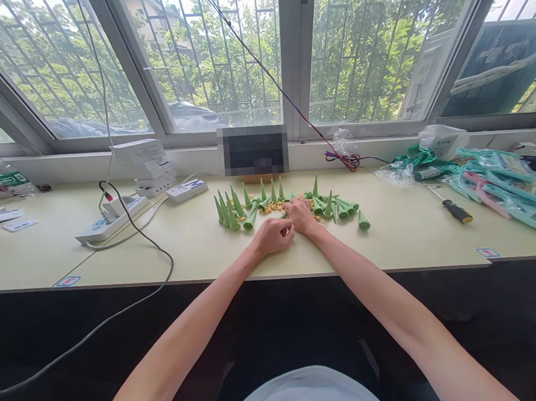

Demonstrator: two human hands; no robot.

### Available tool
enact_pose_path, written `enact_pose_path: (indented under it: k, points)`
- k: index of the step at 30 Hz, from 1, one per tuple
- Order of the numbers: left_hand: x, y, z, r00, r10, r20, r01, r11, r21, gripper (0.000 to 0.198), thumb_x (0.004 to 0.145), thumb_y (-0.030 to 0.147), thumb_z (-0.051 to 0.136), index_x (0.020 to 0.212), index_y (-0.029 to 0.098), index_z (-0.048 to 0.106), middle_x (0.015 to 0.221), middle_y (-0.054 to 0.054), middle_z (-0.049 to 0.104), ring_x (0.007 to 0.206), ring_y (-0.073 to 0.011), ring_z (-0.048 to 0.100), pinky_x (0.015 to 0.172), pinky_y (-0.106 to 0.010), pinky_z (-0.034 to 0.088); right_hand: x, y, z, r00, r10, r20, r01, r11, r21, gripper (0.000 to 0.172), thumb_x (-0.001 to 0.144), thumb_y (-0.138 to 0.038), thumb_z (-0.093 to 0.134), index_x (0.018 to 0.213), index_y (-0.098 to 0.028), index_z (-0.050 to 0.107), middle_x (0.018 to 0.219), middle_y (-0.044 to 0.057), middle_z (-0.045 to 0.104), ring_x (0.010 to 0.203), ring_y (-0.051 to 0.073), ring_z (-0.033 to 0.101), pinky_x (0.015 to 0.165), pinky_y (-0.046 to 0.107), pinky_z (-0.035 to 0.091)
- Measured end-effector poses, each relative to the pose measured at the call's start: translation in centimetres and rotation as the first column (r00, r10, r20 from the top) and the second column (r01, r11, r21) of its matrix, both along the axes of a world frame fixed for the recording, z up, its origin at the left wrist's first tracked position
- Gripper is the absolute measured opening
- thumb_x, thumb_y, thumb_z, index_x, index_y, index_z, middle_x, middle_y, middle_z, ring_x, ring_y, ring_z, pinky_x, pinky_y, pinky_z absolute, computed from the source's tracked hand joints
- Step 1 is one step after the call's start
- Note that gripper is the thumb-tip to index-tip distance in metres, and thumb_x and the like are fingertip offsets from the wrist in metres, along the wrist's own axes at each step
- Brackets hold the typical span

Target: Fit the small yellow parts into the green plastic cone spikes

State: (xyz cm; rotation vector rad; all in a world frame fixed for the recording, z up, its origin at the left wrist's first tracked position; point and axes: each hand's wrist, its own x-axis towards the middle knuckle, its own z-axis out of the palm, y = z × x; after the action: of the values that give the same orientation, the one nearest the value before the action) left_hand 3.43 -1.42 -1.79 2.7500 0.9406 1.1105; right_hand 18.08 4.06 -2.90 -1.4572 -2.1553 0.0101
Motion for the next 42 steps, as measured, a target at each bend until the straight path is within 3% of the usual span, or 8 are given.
enact_pose_path:
  k: [17, 22, 27, 32, 42]
  points:
    - [-0.1, 0.3, -0.4, 1.000, -0.022, 0.007, 0.022, 0.999, -0.026, 0.027, 0.080, 0.018, 0.053, 0.055, 0.019, 0.044, 0.050, 0.003, 0.050, 0.046, -0.0099, 0.042, 0.052, -0.026, 0.037, -0.2, 0.0, -0.1, 1.000, -0.024, -0.016, 0.024, 1.000, 0.002, 0.021, 0.090, -0.015, 0.046, 0.094, -0.017, 0.067, 0.096, 0.011, 0.064, 0.099, 0.026, 0.046, 0.085, 0.037, 0.028]
    - [-0.2, 0.6, -0.3, 0.979, 0.162, 0.121, -0.175, 0.979, 0.107, 0.025, 0.084, 0.018, 0.052, 0.060, 0.019, 0.047, 0.057, 0.001, 0.051, 0.052, -0.0113, 0.045, 0.055, -0.026, 0.037, -0.2, 0.0, -0.1, 1.000, -0.030, -0.005, 0.030, 0.999, 0.019, 0.022, 0.091, -0.014, 0.045, 0.095, -0.017, 0.067, 0.094, 0.011, 0.065, 0.096, 0.025, 0.048, 0.083, 0.036, 0.027]
    - [-0.2, 0.6, -0.1, 0.896, 0.389, 0.215, -0.411, 0.909, 0.069, 0.020, 0.088, 0.020, 0.053, 0.069, 0.018, 0.058, 0.075, -0.003, 0.060, 0.057, -0.0122, 0.051, 0.055, -0.026, 0.038, -0.2, -0.3, 0.1, 0.997, -0.072, 0.005, 0.071, 0.997, 0.034, 0.021, 0.091, -0.020, 0.050, 0.102, -0.018, 0.068, 0.099, 0.012, 0.064, 0.101, 0.027, 0.048, 0.086, 0.037, 0.026]
    - [-0.2, 0.6, 0.0, 0.851, 0.489, 0.192, -0.500, 0.866, 0.010, 0.019, 0.088, 0.022, 0.054, 0.072, 0.018, 0.064, 0.083, -0.006, 0.064, 0.065, -0.0157, 0.057, 0.055, -0.028, 0.038, -0.2, -0.6, 0.4, 0.990, -0.134, 0.039, 0.133, 0.991, 0.030, 0.020, 0.091, -0.024, 0.052, 0.101, -0.017, 0.068, 0.097, 0.013, 0.064, 0.102, 0.029, 0.047, 0.087, 0.038, 0.025]
    - [-0.3, 0.7, 0.1, 0.751, 0.646, 0.133, -0.643, 0.762, -0.076, 0.024, 0.090, 0.027, 0.052, 0.076, 0.018, 0.070, 0.083, -0.008, 0.065, 0.062, -0.0178, 0.056, 0.055, -0.030, 0.037, -0.2, -1.2, 0.9, 0.979, -0.192, 0.061, 0.189, 0.981, 0.048, 0.021, 0.090, -0.022, 0.049, 0.097, -0.016, 0.068, 0.097, 0.014, 0.066, 0.100, 0.029, 0.047, 0.087, 0.040, 0.024]
